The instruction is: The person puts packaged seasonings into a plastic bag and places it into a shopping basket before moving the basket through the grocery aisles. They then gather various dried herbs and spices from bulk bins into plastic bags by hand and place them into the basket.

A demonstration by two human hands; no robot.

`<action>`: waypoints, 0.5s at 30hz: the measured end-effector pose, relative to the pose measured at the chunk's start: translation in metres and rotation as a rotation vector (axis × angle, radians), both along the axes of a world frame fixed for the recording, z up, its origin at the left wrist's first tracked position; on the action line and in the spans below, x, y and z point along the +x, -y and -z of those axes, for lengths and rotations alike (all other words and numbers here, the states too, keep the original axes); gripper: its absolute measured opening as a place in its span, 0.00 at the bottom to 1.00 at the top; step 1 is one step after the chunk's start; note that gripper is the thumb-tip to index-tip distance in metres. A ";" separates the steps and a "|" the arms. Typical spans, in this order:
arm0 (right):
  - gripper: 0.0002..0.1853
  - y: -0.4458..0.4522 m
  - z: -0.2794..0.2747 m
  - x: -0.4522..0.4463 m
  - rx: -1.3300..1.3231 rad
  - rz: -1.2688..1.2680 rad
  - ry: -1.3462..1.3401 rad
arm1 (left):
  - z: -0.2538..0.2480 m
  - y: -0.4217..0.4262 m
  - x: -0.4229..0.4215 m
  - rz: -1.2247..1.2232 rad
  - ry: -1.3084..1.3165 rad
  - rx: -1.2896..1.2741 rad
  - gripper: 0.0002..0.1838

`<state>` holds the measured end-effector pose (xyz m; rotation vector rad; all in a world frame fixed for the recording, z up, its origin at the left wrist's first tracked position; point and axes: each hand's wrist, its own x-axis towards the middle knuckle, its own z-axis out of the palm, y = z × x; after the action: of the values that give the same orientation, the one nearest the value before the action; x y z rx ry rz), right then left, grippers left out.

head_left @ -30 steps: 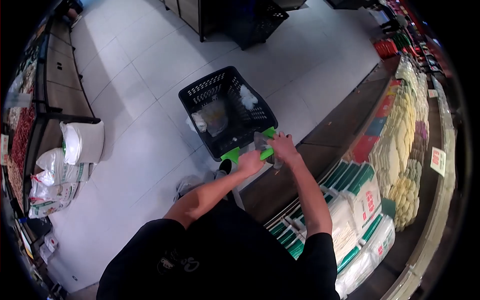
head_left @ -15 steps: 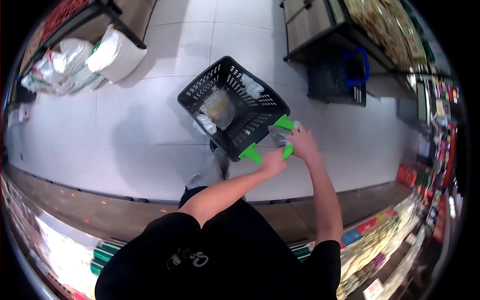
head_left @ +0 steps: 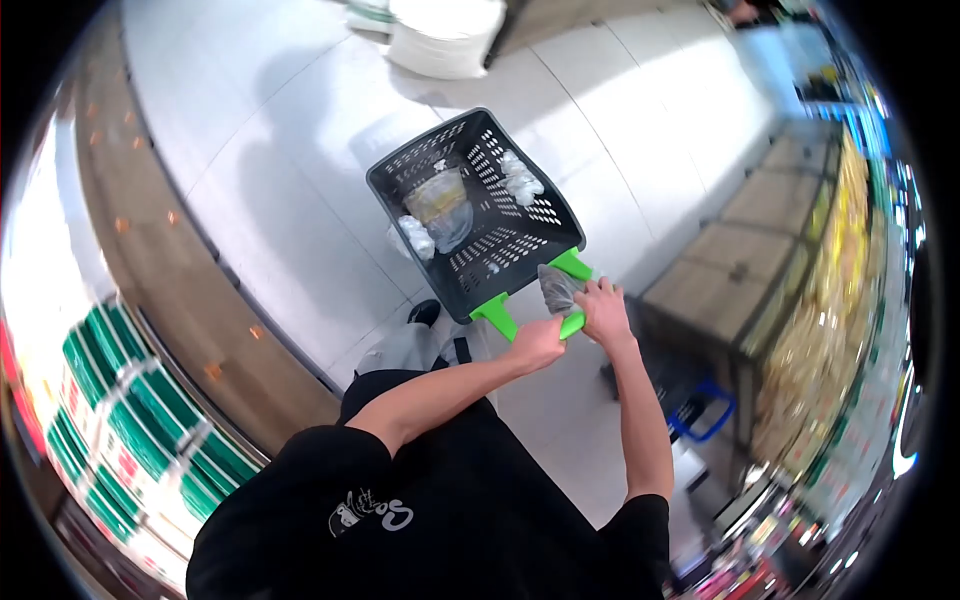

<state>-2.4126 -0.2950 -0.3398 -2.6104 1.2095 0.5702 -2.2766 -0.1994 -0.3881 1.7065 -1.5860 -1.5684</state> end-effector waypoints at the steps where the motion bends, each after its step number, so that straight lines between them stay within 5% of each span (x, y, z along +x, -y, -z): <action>1: 0.07 0.008 0.003 -0.009 0.006 -0.030 0.000 | 0.004 0.003 -0.012 -0.037 -0.001 -0.024 0.13; 8: 0.12 0.085 0.022 -0.011 -0.005 -0.182 0.136 | -0.017 0.067 -0.016 -0.156 0.133 0.059 0.13; 15: 0.11 0.130 0.041 0.034 0.004 -0.349 0.174 | 0.016 0.093 0.013 -0.256 0.228 0.026 0.12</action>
<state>-2.3784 -0.4250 -0.3808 -2.8164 0.7056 0.3886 -2.2639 -0.2920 -0.4041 2.0711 -1.3814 -1.3143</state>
